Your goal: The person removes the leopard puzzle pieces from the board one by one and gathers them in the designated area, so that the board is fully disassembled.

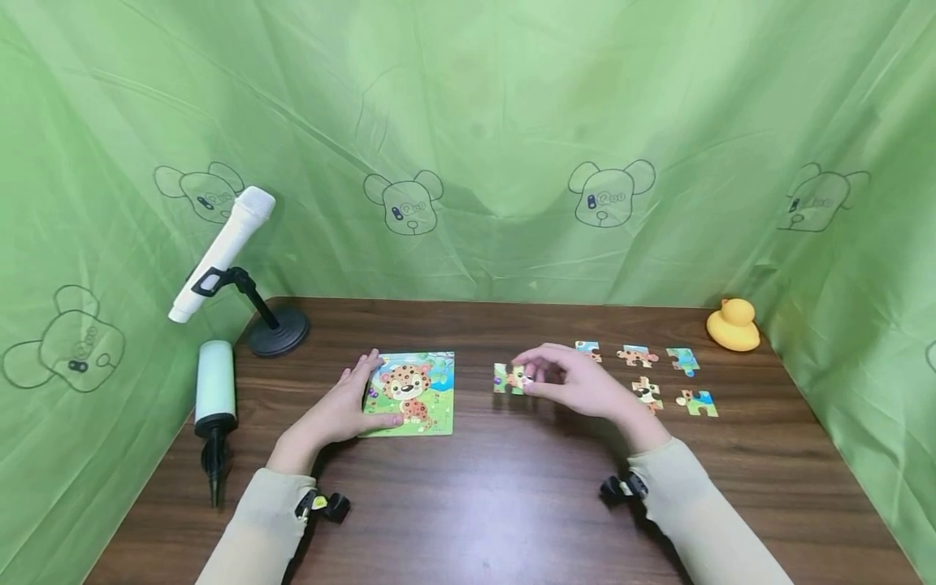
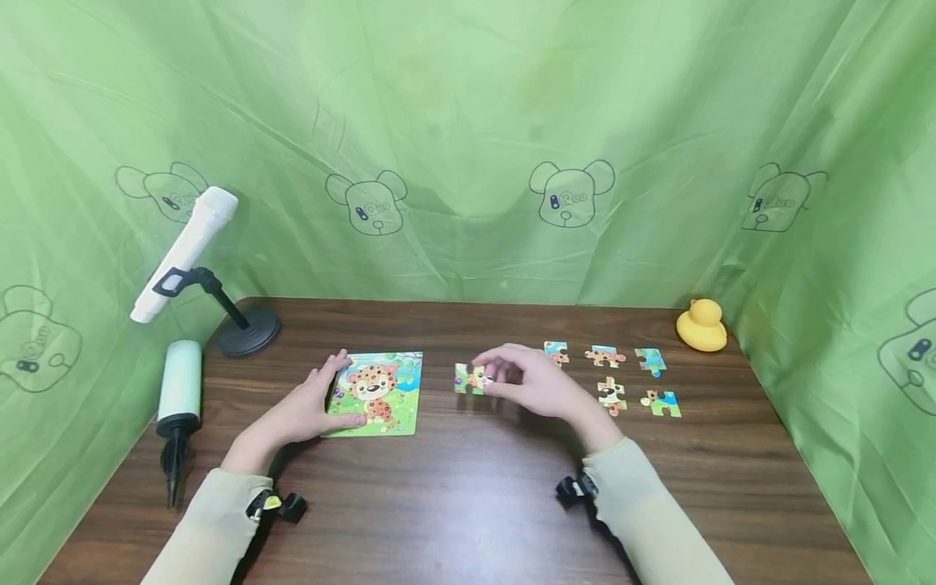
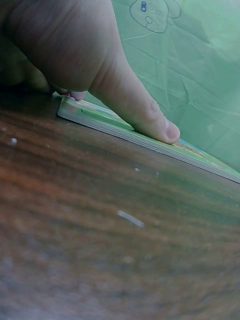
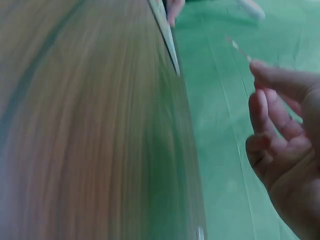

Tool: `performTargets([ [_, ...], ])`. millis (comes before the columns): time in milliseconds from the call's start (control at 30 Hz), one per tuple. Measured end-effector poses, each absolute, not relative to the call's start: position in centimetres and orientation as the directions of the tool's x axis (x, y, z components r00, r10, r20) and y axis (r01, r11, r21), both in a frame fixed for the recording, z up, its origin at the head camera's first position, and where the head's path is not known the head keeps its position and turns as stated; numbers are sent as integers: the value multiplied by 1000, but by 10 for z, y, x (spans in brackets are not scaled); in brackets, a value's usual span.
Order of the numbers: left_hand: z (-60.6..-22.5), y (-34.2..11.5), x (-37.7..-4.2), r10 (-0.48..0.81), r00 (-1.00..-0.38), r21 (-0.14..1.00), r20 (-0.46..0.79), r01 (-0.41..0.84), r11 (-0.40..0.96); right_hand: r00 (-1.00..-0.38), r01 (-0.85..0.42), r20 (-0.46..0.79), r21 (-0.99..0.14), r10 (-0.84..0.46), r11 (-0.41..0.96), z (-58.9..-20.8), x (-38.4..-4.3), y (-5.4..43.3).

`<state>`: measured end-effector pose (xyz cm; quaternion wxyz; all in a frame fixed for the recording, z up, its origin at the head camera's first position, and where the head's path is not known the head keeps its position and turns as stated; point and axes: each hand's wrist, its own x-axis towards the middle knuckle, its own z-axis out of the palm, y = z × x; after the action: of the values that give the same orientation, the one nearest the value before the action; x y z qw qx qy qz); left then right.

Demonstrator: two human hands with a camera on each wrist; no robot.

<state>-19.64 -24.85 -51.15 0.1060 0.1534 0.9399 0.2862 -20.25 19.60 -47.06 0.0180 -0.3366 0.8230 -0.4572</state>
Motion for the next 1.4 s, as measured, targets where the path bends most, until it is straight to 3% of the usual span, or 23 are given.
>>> performTargets([
  [233,-510,-247,-198,356,-928,574,-110,233,785,-806,-512,269,-764,-527,393,-471,-196,262],
  [600,-510,-247,-197,351,-929,572,-118,225,789,-881,-376,122,-768,-457,519,-462,-194,316],
  [1067,-513,-252,-197,343,-930,573,-131,212,792,-860,-353,17,-740,-510,572,-475,-199,328],
  [1267,-513,-250,-197,345,-930,572,-123,218,791,-869,-283,-47,-770,-493,572,-481,-200,326],
  [1400,-512,-249,-198,349,-930,572,-116,224,789,-872,-296,-31,-763,-489,575,-482,-200,324],
])
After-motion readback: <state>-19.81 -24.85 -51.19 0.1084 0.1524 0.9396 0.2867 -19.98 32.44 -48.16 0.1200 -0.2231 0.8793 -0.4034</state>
